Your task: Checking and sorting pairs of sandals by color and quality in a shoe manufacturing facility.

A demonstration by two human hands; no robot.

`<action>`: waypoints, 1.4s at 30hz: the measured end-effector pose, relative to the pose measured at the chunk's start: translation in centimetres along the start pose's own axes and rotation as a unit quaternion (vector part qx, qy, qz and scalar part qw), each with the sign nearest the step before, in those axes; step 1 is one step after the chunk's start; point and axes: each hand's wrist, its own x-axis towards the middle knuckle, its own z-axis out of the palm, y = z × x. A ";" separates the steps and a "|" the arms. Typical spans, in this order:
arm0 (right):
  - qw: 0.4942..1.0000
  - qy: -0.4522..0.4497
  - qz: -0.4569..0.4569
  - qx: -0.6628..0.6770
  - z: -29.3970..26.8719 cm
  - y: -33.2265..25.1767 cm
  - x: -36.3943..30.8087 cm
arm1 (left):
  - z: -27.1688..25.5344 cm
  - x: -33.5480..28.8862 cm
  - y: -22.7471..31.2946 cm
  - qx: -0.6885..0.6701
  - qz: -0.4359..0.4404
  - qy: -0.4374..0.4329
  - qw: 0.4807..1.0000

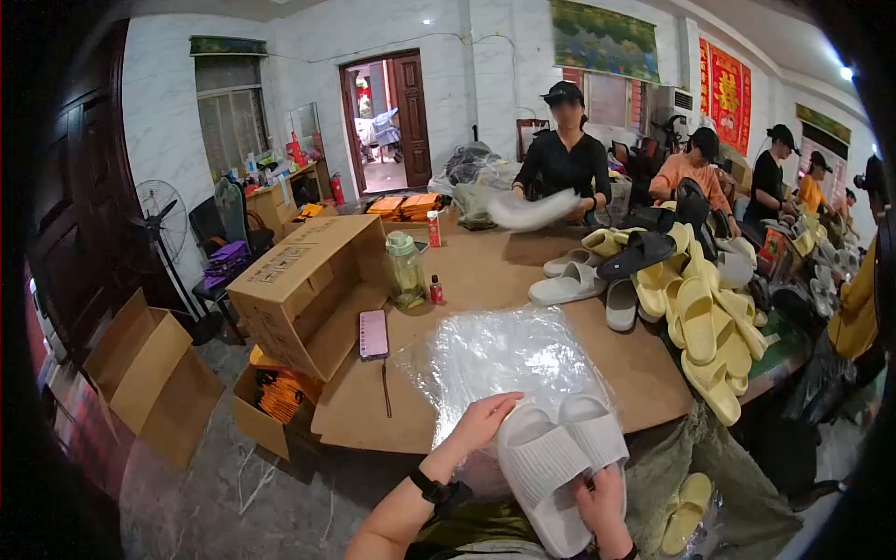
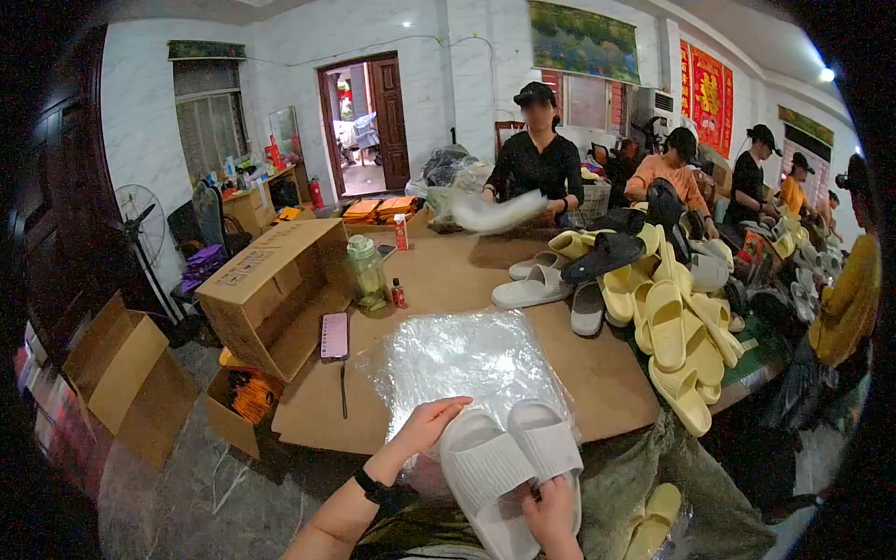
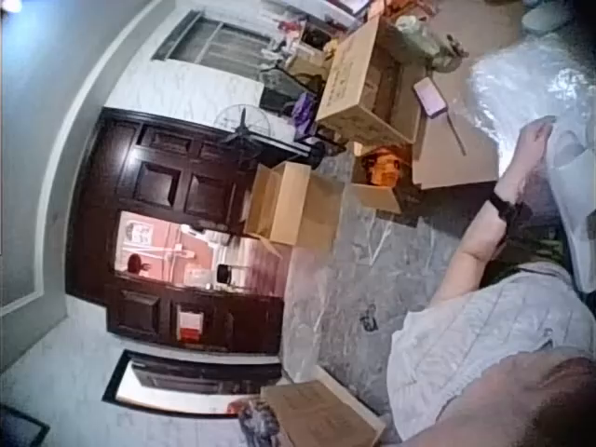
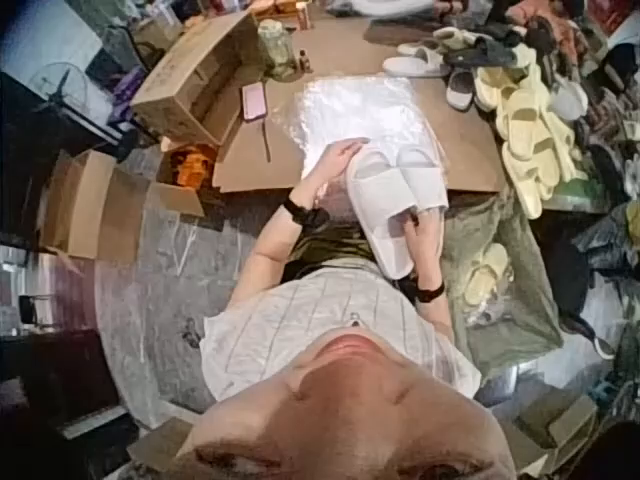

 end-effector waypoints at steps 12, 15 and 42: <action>1.000 0.011 0.000 0.008 0.8 -1.0 0.9 | 3.8 -2.6 1.7 0.366 0.302 0.032 0.880; 0.997 0.014 0.012 -0.071 2.6 1.9 0.7 | 4.9 -3.2 1.3 0.352 0.334 0.004 0.874; 0.985 -0.006 0.002 -0.174 12.8 1.4 13.5 | 2.7 -9.1 11.5 0.236 0.405 -0.091 0.879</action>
